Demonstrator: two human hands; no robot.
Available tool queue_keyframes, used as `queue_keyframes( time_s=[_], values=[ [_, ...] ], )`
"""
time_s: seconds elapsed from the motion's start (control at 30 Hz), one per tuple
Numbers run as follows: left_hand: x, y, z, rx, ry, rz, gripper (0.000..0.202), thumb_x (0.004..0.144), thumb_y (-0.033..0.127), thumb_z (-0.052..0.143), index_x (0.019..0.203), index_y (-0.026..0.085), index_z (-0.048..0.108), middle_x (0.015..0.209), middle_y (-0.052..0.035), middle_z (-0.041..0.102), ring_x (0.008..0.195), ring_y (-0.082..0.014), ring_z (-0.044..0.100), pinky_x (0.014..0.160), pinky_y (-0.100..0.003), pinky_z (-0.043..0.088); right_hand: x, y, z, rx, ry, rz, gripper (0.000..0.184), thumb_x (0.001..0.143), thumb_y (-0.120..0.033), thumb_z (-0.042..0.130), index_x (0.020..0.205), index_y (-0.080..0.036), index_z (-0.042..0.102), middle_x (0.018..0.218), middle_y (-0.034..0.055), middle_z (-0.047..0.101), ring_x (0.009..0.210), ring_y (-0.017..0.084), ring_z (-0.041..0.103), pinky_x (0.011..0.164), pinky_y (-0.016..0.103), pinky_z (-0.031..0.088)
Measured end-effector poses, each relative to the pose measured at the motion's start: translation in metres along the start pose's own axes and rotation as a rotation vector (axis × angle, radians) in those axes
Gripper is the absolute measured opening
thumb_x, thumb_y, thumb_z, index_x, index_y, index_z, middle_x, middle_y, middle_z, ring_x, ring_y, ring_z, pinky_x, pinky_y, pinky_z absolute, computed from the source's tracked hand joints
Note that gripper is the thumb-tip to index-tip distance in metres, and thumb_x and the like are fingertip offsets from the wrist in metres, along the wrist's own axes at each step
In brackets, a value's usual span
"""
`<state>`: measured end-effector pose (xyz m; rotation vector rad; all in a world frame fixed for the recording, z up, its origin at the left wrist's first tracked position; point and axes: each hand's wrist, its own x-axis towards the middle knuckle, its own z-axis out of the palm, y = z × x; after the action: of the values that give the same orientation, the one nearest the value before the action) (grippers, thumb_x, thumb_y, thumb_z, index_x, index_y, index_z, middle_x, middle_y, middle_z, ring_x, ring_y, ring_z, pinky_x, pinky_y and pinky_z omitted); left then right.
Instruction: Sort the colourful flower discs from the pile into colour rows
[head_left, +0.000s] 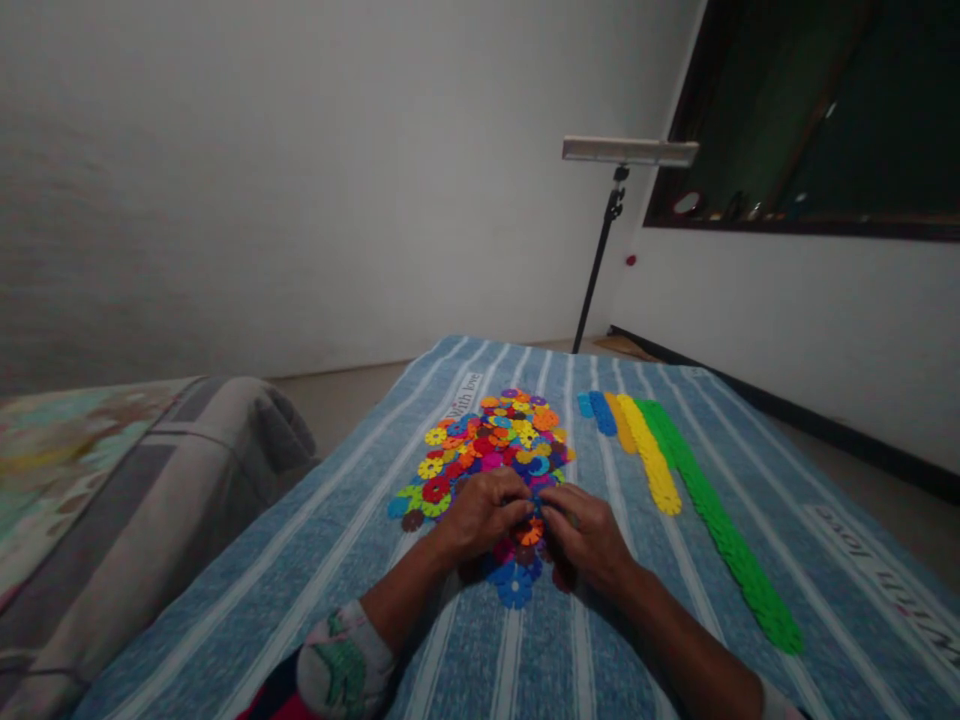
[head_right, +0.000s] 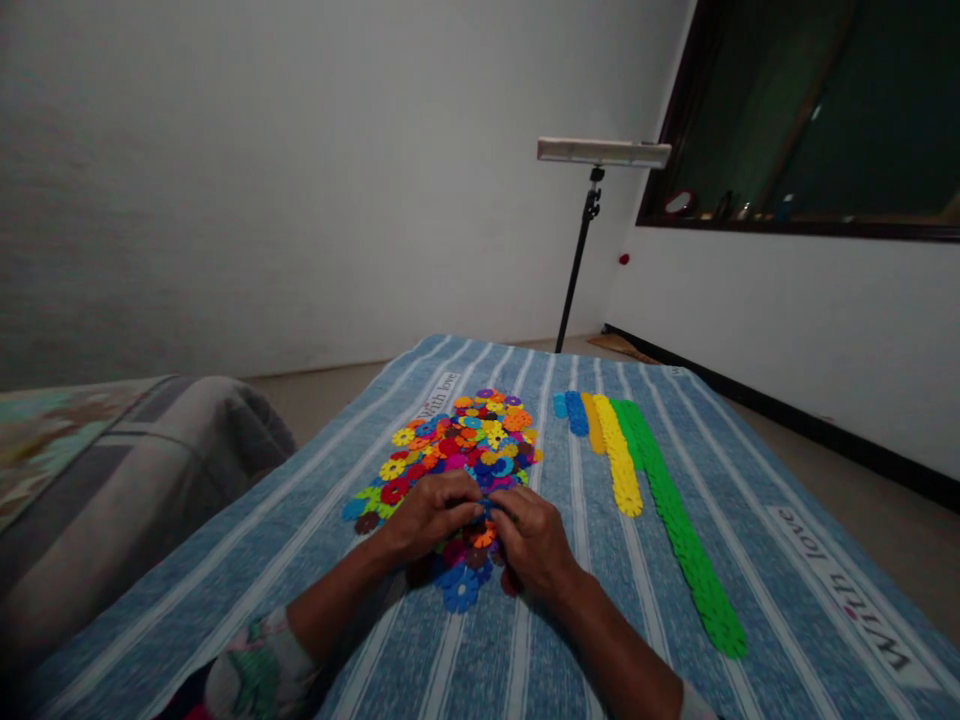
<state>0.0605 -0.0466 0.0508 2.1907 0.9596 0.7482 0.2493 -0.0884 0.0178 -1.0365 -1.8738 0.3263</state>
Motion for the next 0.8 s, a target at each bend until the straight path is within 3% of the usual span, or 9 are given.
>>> queue_keyframes(
  time_s=[0.1,0.2,0.33,0.5,0.67,0.8],
  values=[
    [0.001,-0.002,0.002,0.008,-0.001,0.007,0.021,0.081,0.031,0.056,0.069,0.019,0.068,0.073,-0.0039,0.064,0.071,-0.0156,0.059,0.069,-0.026,0.044,0.005,0.000,-0.004,-0.013,-0.063,0.020,0.023,0.088,-0.016,0.051,0.088,-0.021,0.074,0.081,0.0045,0.072,0.077,0.017,0.068,0.071,0.028,0.053],
    [0.002,-0.002,-0.002,0.020,0.040,-0.004,0.022,0.081,0.034,0.057,0.069,0.019,0.068,0.073,-0.0035,0.065,0.072,-0.0160,0.060,0.071,-0.026,0.045,0.016,0.012,-0.021,-0.056,-0.119,0.021,0.023,0.087,-0.017,0.053,0.088,-0.022,0.075,0.083,0.0041,0.074,0.078,0.018,0.068,0.073,0.029,0.053],
    [0.004,-0.011,-0.018,0.089,0.267,-0.084,0.025,0.082,0.035,0.052,0.067,0.019,0.066,0.073,-0.0038,0.066,0.072,-0.0170,0.060,0.074,-0.028,0.046,0.044,0.052,-0.065,-0.253,-0.120,0.100,0.023,0.083,-0.017,0.056,0.089,-0.021,0.078,0.090,0.0062,0.077,0.085,0.022,0.071,0.078,0.032,0.053],
    [0.001,-0.041,-0.047,0.214,0.558,-0.215,0.029,0.081,0.040,0.049,0.068,0.019,0.066,0.075,-0.0041,0.067,0.075,-0.0185,0.061,0.076,-0.028,0.047,0.085,0.111,-0.110,-0.589,-0.137,0.307,0.025,0.085,-0.017,0.055,0.090,-0.023,0.079,0.102,0.0047,0.078,0.098,0.024,0.070,0.086,0.032,0.050],
    [-0.007,-0.075,-0.072,0.254,0.797,-0.396,0.028,0.074,0.041,0.052,0.069,0.019,0.067,0.075,-0.0039,0.070,0.073,-0.0197,0.063,0.074,-0.029,0.048,0.101,0.147,-0.113,-0.702,-0.227,0.383,0.026,0.087,-0.020,0.054,0.095,-0.022,0.079,0.104,0.0061,0.077,0.099,0.025,0.069,0.081,0.029,0.049],
    [-0.013,-0.094,-0.081,0.179,0.845,-0.509,0.029,0.073,0.043,0.054,0.070,0.018,0.068,0.069,-0.0031,0.069,0.069,-0.0203,0.062,0.064,-0.028,0.047,0.104,0.161,-0.105,-0.721,-0.303,0.375,0.027,0.086,-0.017,0.052,0.091,-0.022,0.079,0.099,0.0052,0.078,0.097,0.024,0.069,0.077,0.027,0.047]
  ],
)
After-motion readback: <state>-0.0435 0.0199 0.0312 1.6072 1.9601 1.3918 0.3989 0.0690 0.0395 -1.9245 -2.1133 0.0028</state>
